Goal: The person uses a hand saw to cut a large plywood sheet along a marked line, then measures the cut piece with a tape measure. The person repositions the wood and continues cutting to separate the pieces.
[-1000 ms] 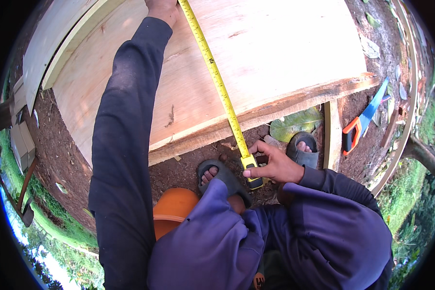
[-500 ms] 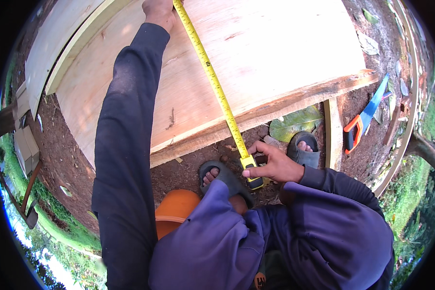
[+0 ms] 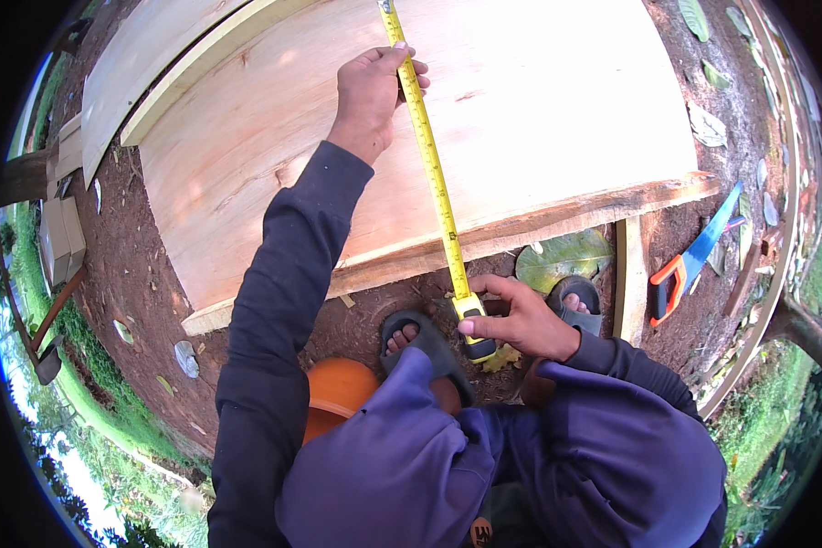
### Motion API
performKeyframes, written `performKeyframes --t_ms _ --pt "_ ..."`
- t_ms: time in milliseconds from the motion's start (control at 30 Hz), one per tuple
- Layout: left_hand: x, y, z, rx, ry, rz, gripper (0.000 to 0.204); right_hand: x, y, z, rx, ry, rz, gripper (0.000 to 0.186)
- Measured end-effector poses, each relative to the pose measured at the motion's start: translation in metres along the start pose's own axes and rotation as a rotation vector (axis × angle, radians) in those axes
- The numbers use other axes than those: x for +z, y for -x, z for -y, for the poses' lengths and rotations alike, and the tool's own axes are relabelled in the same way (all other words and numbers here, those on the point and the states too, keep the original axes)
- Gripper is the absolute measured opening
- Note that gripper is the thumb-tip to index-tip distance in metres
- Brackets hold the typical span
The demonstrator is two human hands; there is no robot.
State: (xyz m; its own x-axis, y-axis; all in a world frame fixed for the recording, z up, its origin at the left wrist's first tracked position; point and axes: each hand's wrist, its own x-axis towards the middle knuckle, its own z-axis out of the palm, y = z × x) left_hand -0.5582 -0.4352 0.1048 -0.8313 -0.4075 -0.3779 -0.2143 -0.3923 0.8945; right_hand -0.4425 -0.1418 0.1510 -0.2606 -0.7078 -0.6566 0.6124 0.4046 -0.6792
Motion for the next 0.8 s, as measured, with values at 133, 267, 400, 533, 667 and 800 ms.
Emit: performKeyframes --t_ms 133,267,400,533,667,800 --pt "-0.015 0.079 0.002 -0.105 0.018 -0.058 0.027 0.012 -0.003 0.005 0.02 0.041 0.023 0.039" --pt "-0.012 0.173 0.016 -0.214 -0.028 0.05 0.032 0.019 -0.003 -0.003 -0.093 0.055 -0.032 0.032" --pt "-0.033 0.248 0.049 -0.208 -0.029 -0.008 0.027 0.05 -0.022 0.009 -0.168 0.134 -0.071 0.04" --pt "-0.041 0.272 0.059 -0.187 0.322 -0.272 0.025 0.077 -0.04 0.018 -0.336 0.479 -0.08 0.049" --pt "-0.041 0.286 0.063 -0.031 0.607 -0.457 0.022 0.093 -0.053 0.035 -0.681 0.831 -0.011 0.041" --pt "-0.041 0.284 0.055 0.077 0.603 -0.507 0.02 0.107 -0.057 0.074 -0.606 0.897 0.004 0.027"
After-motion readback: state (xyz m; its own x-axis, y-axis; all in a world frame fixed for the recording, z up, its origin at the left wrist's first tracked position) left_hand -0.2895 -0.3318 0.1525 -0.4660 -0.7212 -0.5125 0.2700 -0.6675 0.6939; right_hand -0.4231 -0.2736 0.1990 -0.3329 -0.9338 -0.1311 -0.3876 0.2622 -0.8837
